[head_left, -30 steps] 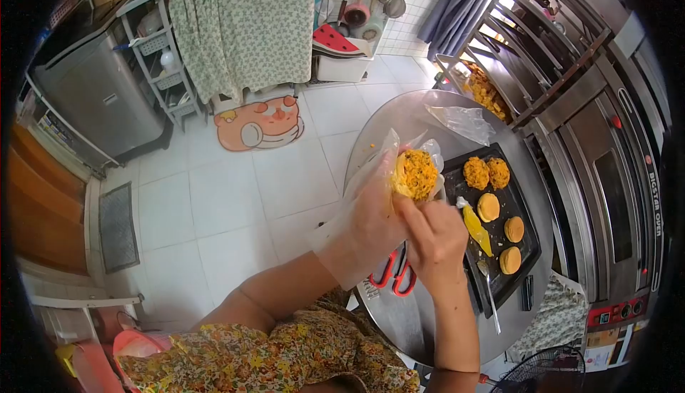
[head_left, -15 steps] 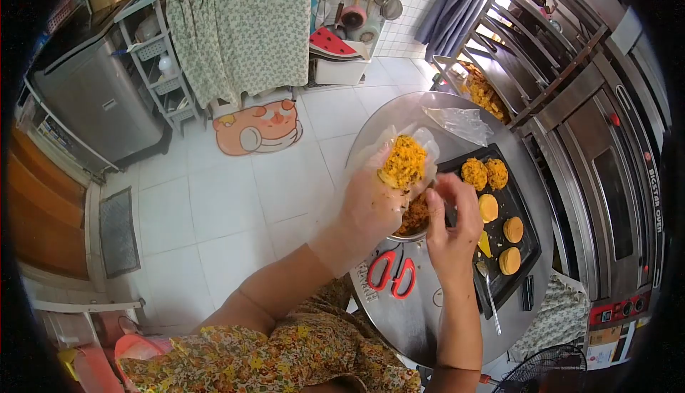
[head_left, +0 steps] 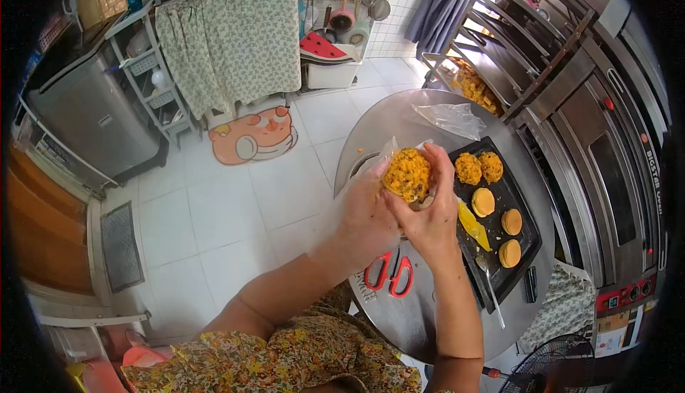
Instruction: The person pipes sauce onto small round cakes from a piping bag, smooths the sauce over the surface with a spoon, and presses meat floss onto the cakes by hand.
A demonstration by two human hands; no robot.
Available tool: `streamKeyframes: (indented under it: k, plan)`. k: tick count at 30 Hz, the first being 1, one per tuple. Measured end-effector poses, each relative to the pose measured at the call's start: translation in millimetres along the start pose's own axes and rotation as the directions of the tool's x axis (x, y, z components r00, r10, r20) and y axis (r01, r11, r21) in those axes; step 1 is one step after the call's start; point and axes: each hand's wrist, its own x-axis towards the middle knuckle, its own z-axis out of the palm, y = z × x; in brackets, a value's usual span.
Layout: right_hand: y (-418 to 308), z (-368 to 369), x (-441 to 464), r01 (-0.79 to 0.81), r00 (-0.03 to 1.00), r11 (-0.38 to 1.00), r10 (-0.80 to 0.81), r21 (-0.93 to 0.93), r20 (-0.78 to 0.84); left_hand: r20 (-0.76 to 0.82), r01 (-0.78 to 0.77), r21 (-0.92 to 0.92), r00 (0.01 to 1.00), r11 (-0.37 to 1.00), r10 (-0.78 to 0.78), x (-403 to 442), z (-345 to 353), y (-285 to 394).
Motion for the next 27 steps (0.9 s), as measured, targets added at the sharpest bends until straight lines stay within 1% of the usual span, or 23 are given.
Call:
streamKeyframes:
  k: [1, 4, 6, 7, 8, 11, 12, 13, 14, 15, 17, 18, 20, 21, 22, 23, 24, 25, 26, 27]
  plan:
    - [0.7, -2.5, 0.0, -0.022, 1.0, 0.999, 0.022, 0.026, 0.003, 0.032, -0.102, 0.38, 0.995, 0.919, 0.098, -0.1, -6.8, -3.2]
    - [-1.0, -16.3, 3.2, 0.057, 0.996, 0.998, -0.054, -0.039, 0.073, 0.154, -0.231, 0.429, 0.971, 0.873, 0.181, 1.1, -17.6, 9.3]
    - [-11.1, -23.5, 7.9, 0.138, 0.977, 0.982, -0.114, -0.129, 0.183, 0.177, -0.311, 0.105, 0.941, 0.945, 0.29, 2.4, -14.2, 2.2]
    - [-16.9, -26.9, 11.6, 0.181, 0.961, 0.969, -0.138, -0.168, 0.241, 0.17, -0.335, -0.063, 0.925, 0.94, 0.34, 3.3, -10.4, 0.3]
    - [-21.6, -31.9, 15.1, 0.258, 0.956, 0.949, -0.223, -0.181, 0.193, 0.141, -0.279, -0.086, 0.947, 0.957, 0.288, 1.0, -5.7, 4.7]
    - [8.3, -64.7, 16.8, 0.167, 0.986, 0.966, -0.157, -0.197, 0.061, 0.036, -0.115, -0.098, 0.992, 0.988, 0.119, -5.5, 2.0, 19.5]
    - [23.6, -78.1, 12.7, 0.031, 0.994, 0.955, 0.003, -0.296, 0.113, -0.002, -0.065, -0.068, 0.998, 0.996, 0.065, -2.6, 2.4, 16.8]
    - [41.7, -89.5, 8.7, -0.091, 0.975, 0.913, 0.163, -0.399, 0.151, -0.016, -0.002, -0.17, 1.0, 0.985, -0.001, 0.4, 1.5, 15.3]
    - [63.8, -94.2, 3.7, -0.144, 0.937, 0.837, 0.287, -0.528, 0.199, -0.031, 0.056, -0.272, 0.997, 0.961, -0.066, 3.2, 0.5, 13.7]
    - [82.4, -93.1, -1.5, -0.179, 0.883, 0.738, 0.412, -0.651, 0.224, 0.005, 0.123, -0.488, 0.99, 0.864, -0.138, 6.2, -0.5, 12.9]
    - [92.6, -81.6, -11.3, -0.178, 0.876, 0.668, 0.442, -0.722, 0.193, 0.05, 0.178, -0.647, 0.98, 0.741, -0.192, 7.4, 1.5, 13.6]
    - [98.4, -76.3, -16.6, -0.176, 0.872, 0.632, 0.455, -0.755, 0.178, 0.039, 0.17, -0.619, 0.982, 0.766, -0.186, 6.8, 4.7, 15.5]
    - [133.8, -72.1, -28.0, -0.155, 0.885, 0.644, 0.427, -0.749, 0.184, 0.017, 0.14, -0.531, 0.988, 0.836, -0.155, 4.6, 6.8, 14.3]
    - [137.6, -72.6, -27.5, -0.142, 0.892, 0.653, 0.411, -0.744, 0.19, 0.009, 0.118, -0.469, 0.992, 0.875, -0.129, 3.5, 6.0, 9.6]
    - [139.6, -75.4, -29.4, -0.104, 0.901, 0.647, 0.383, -0.756, 0.204, 0.015, 0.126, -0.505, 0.99, 0.854, -0.137, 3.3, 5.5, 6.7]
    - [141.3, -79.1, -30.5, -0.159, 0.932, 0.707, 0.337, -0.689, 0.131, 0.022, 0.134, -0.54, 0.989, 0.831, -0.146, 3.2, 4.9, 3.8]
    - [127.2, -86.1, -25.6, -0.206, 0.953, 0.762, 0.298, -0.614, 0.049, 0.047, 0.167, -0.665, 0.982, 0.728, -0.182, 4.0, 5.5, 1.9]
    - [115.7, -94.2, -20.3, -0.244, 0.963, 0.811, 0.265, -0.531, -0.038, 0.066, 0.189, -0.734, 0.976, 0.652, -0.208, 5.1, 5.1, 1.7]
    - [113.9, -106.0, -14.5, -0.295, 0.954, 0.909, 0.261, -0.294, -0.15, 0.086, 0.207, -0.795, 0.969, 0.57, -0.233, 6.3, 4.7, 1.5]
    - [111.3, -115.9, -8.0, -0.303, 0.924, 0.952, 0.284, -0.037, -0.256, 0.093, 0.221, -0.816, 0.962, 0.534, -0.256, 7.8, 4.0, 3.1]
